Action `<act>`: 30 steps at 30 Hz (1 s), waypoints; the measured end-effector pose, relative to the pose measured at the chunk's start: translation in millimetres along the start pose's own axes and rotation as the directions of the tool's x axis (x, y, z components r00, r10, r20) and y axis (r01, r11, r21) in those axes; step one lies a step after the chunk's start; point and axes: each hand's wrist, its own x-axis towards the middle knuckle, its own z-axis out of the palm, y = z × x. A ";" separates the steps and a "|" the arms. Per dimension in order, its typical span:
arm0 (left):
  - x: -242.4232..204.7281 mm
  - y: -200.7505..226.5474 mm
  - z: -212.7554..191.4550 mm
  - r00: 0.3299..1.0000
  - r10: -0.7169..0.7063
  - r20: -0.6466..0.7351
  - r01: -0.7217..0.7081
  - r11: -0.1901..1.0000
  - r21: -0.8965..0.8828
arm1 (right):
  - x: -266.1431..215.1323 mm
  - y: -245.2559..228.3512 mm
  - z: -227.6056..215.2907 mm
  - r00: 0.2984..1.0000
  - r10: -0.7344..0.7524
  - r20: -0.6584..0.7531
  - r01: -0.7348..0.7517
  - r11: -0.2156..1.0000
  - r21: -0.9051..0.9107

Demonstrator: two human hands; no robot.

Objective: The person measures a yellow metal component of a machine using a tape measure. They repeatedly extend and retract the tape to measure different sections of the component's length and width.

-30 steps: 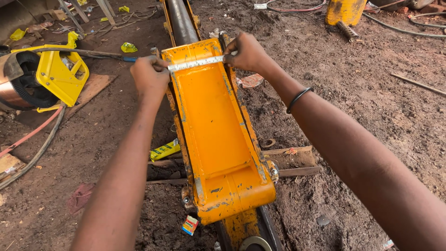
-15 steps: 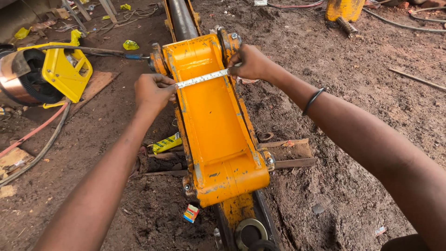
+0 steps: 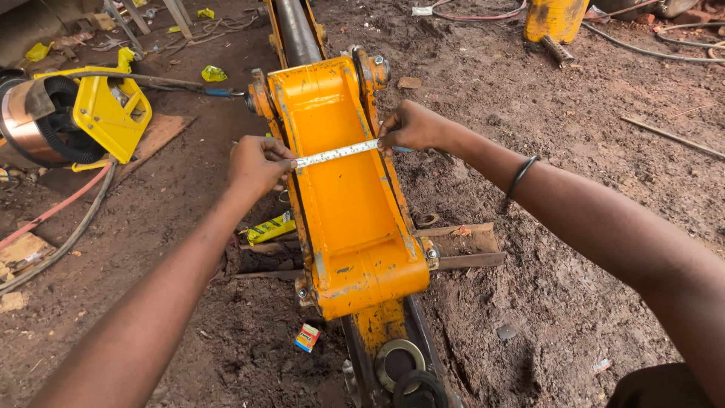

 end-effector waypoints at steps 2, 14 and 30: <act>-0.9 0.3 -0.8 1.000 -0.017 0.014 0.018 0.999 -0.038 | -1.6 1.0 1.4 1.000 -0.024 0.012 0.024 1.000 0.020; -5.4 -6.6 1.6 0.999 -0.019 0.035 0.023 0.993 -0.119 | -10.0 -4.3 3.8 0.998 -0.067 0.017 0.066 0.997 0.043; 2.3 -3.2 4.1 0.998 -0.048 0.041 0.051 0.996 -0.073 | -19.4 -15.2 6.3 0.999 -0.048 -0.009 0.049 0.998 0.032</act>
